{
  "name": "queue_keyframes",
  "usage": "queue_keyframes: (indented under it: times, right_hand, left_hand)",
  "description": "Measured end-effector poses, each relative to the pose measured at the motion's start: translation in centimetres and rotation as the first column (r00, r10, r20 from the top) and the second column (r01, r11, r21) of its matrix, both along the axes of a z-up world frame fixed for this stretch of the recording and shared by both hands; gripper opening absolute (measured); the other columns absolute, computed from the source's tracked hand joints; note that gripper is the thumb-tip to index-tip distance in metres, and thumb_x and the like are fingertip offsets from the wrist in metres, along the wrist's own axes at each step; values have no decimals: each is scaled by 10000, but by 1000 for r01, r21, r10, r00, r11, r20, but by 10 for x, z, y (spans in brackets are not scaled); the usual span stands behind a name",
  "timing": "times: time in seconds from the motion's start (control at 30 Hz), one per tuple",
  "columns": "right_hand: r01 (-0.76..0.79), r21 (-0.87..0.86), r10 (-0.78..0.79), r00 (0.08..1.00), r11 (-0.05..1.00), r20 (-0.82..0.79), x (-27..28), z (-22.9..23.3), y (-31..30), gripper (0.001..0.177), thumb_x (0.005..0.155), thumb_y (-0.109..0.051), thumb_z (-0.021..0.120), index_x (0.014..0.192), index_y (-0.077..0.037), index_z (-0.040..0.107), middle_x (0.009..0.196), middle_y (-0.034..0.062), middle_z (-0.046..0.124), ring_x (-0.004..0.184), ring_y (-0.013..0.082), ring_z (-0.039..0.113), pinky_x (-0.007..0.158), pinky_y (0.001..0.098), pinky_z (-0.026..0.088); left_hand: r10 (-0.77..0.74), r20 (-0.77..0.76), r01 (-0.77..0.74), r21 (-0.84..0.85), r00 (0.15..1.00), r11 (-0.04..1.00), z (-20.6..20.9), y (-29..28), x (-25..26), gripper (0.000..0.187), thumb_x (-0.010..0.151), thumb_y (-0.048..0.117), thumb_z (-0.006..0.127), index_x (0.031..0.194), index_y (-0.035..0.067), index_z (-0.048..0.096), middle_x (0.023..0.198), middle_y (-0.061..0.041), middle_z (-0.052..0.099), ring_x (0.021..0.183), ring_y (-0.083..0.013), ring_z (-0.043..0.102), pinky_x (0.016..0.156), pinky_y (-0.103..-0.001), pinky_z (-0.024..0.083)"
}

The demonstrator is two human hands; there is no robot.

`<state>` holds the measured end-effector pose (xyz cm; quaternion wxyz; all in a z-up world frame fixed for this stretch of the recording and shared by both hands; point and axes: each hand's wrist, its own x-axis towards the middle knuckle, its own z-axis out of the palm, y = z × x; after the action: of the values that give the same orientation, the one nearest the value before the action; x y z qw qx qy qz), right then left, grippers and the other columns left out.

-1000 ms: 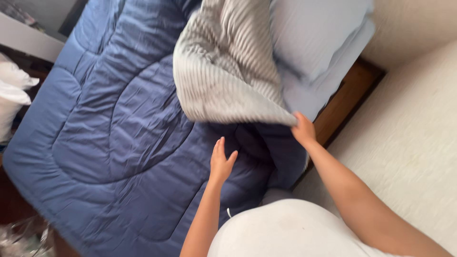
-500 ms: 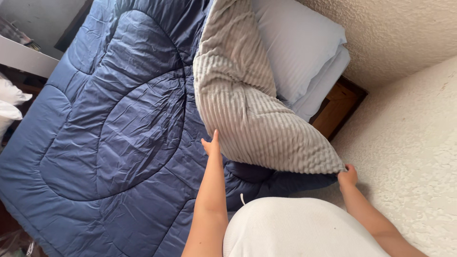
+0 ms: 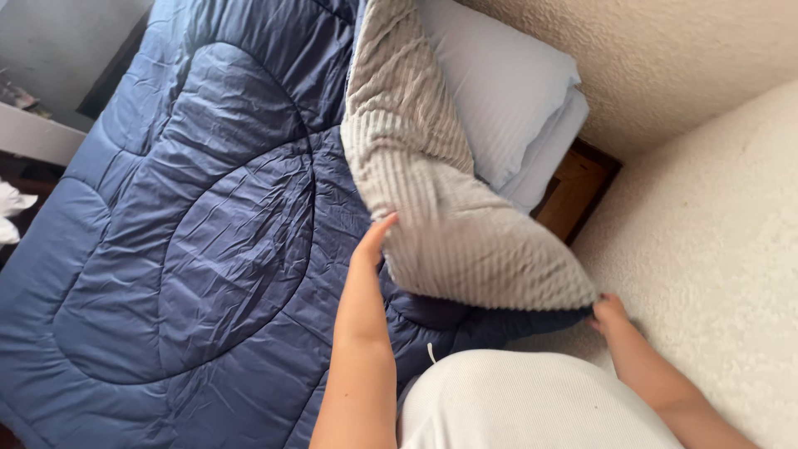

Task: The person spreads a blue comforter and a grey blanket over a bed, smooths the surfaces, and سپس places several pillows onto the bed near a wall.

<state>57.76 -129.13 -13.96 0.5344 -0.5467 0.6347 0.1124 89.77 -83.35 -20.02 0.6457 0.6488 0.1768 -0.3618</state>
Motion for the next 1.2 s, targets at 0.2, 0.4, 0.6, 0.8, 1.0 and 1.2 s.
queue_keyframes:
  times: [0.2,0.4,0.6,0.8,1.0,1.2]
  right_hand:
    - [-60,-684,174,980,727,99,29,0,28,649,988,-65,556,1592,-29,320,1607,314,213,1471,480,261,1196,513,264]
    - [140,-832,143,957,537,254,45,18,8,584,1085,-126,576,1607,-8,342,1642,262,320,1533,427,293,1272,499,229]
    - [-3,-889,424,880,458,215,31,17,27,676,981,-81,634,1608,-34,386,1648,245,355,1559,407,298,1308,486,220]
    - [-221,-797,520,844,562,132,20,6,62,725,916,-126,686,1591,-104,421,1641,229,328,1555,405,273,1286,481,239]
    - [-340,-620,517,847,707,125,53,2,63,715,872,-149,686,1540,-139,433,1615,183,305,1486,361,329,1205,446,334]
    - [-433,-645,638,762,629,110,148,8,25,703,895,-168,699,1549,-163,442,1617,158,315,1451,354,397,1177,439,374]
  left_hand:
    - [-457,273,530,-340,846,777,61,-186,-67,671,943,500,697,1406,21,620,1426,-174,585,1350,-327,504,1117,-469,395]
    - [-556,754,790,81,350,608,134,-204,-104,588,979,446,696,1449,107,594,1518,-134,603,1437,-264,544,1210,-356,413]
    - [-640,603,660,237,476,713,136,-113,-120,486,917,343,723,1334,98,677,1338,-143,694,1223,-287,670,1006,-363,527]
    - [-694,426,648,276,580,710,132,-56,-148,448,932,303,688,1337,113,670,1211,-142,743,1150,-276,711,970,-364,544]
    - [-661,501,604,300,559,738,122,-15,-172,442,931,294,688,1303,55,678,1223,-159,741,1128,-280,719,957,-370,548]
    - [-670,411,555,376,618,742,137,-18,-164,465,939,318,680,1329,65,657,1254,-166,717,1143,-300,703,974,-373,537]
